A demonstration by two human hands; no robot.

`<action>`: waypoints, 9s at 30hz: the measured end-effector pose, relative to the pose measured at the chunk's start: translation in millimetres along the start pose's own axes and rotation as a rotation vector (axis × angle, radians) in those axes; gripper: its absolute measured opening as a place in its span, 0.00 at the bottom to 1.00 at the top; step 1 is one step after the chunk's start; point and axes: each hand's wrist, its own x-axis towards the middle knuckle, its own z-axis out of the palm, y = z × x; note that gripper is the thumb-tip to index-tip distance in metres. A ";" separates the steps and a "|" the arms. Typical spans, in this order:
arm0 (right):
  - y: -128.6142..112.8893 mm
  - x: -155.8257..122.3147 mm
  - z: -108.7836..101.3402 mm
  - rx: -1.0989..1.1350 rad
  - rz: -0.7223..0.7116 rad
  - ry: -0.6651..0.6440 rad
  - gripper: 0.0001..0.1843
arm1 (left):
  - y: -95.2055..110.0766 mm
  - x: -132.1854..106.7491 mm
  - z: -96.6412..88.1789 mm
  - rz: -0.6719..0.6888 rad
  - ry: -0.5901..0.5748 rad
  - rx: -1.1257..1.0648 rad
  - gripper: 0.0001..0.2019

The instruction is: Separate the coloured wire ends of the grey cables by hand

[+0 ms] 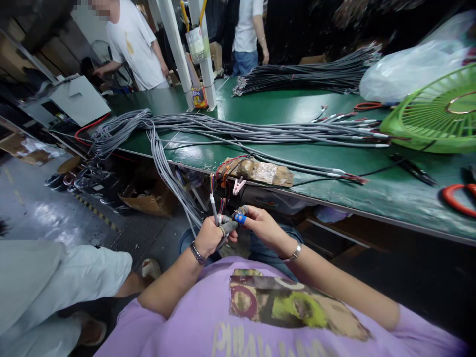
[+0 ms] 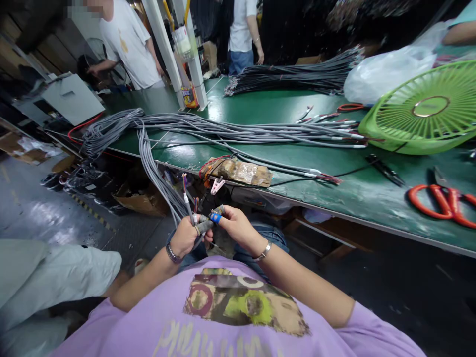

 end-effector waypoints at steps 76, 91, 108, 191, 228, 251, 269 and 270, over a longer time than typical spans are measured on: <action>17.2 1.2 -7.4 -0.104 0.091 0.123 0.20 | -15.0 9.4 0.5 -0.031 -0.050 0.043 0.22; 9.5 -5.1 9.4 0.101 0.090 0.136 0.17 | -7.3 0.9 -2.1 0.016 0.121 -0.181 0.20; 18.6 18.5 -16.1 0.526 0.242 0.205 0.22 | 0.5 12.9 -9.3 0.061 0.066 -0.248 0.17; 1.9 57.3 -13.7 0.812 0.258 0.042 0.15 | 10.0 32.7 -2.3 -0.016 -0.097 -0.149 0.20; 1.9 59.6 -14.6 0.914 0.296 0.039 0.19 | 15.8 35.8 6.1 0.030 -0.019 -0.256 0.17; -9.2 61.8 -14.2 0.703 0.253 0.063 0.18 | 14.3 38.0 19.2 0.192 0.215 -0.222 0.15; -6.9 59.8 -14.1 0.819 0.286 0.077 0.16 | 10.0 29.2 17.6 0.170 0.186 -0.199 0.17; -7.5 60.0 -14.3 0.812 0.299 0.067 0.16 | 10.2 27.7 17.3 0.173 0.195 -0.201 0.17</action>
